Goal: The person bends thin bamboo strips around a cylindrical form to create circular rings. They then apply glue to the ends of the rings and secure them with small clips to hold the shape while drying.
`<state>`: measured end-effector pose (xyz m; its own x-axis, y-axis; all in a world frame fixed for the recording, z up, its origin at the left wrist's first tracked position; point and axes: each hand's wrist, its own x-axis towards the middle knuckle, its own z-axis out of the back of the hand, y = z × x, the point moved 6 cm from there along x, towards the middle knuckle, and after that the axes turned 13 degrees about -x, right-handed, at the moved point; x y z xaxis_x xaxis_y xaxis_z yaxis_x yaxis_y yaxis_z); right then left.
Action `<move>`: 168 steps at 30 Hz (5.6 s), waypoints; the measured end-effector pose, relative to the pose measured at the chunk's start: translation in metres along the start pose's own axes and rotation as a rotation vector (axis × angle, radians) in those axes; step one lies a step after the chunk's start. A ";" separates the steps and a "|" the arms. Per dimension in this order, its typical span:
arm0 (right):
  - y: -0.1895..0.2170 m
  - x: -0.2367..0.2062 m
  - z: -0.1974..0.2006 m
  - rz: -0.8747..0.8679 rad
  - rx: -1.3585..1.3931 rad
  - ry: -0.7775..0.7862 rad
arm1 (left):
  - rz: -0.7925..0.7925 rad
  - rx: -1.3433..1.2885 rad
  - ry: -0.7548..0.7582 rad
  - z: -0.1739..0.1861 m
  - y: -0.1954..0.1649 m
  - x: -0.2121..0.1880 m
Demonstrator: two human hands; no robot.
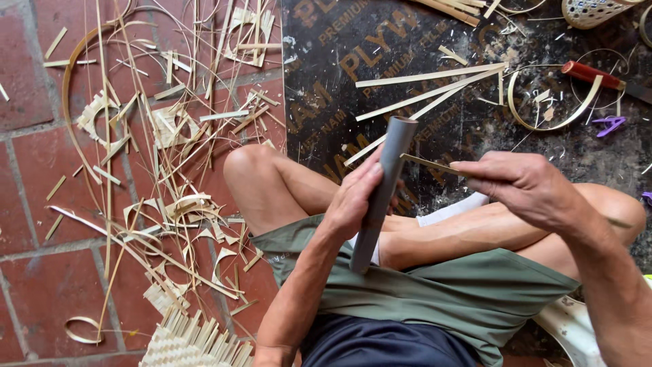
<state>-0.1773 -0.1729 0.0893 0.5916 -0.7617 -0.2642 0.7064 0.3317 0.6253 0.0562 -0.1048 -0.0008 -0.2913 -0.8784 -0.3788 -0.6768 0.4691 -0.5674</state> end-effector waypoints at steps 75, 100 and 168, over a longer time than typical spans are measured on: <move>0.048 -0.113 -0.023 -0.140 -0.415 -0.007 | 0.039 0.222 0.239 -0.016 0.041 -0.026; 0.106 -0.031 -0.037 0.533 -0.560 -0.111 | -0.408 1.695 0.070 0.021 -0.041 0.002; -0.024 -0.005 -0.165 -0.237 0.822 -0.142 | 0.137 0.605 0.040 0.043 0.016 -0.029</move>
<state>-0.1333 -0.0851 -0.0461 0.3716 -0.8402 -0.3948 0.2672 -0.3105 0.9122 0.0834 -0.0675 -0.0304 -0.3813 -0.8038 -0.4565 -0.1313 0.5360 -0.8340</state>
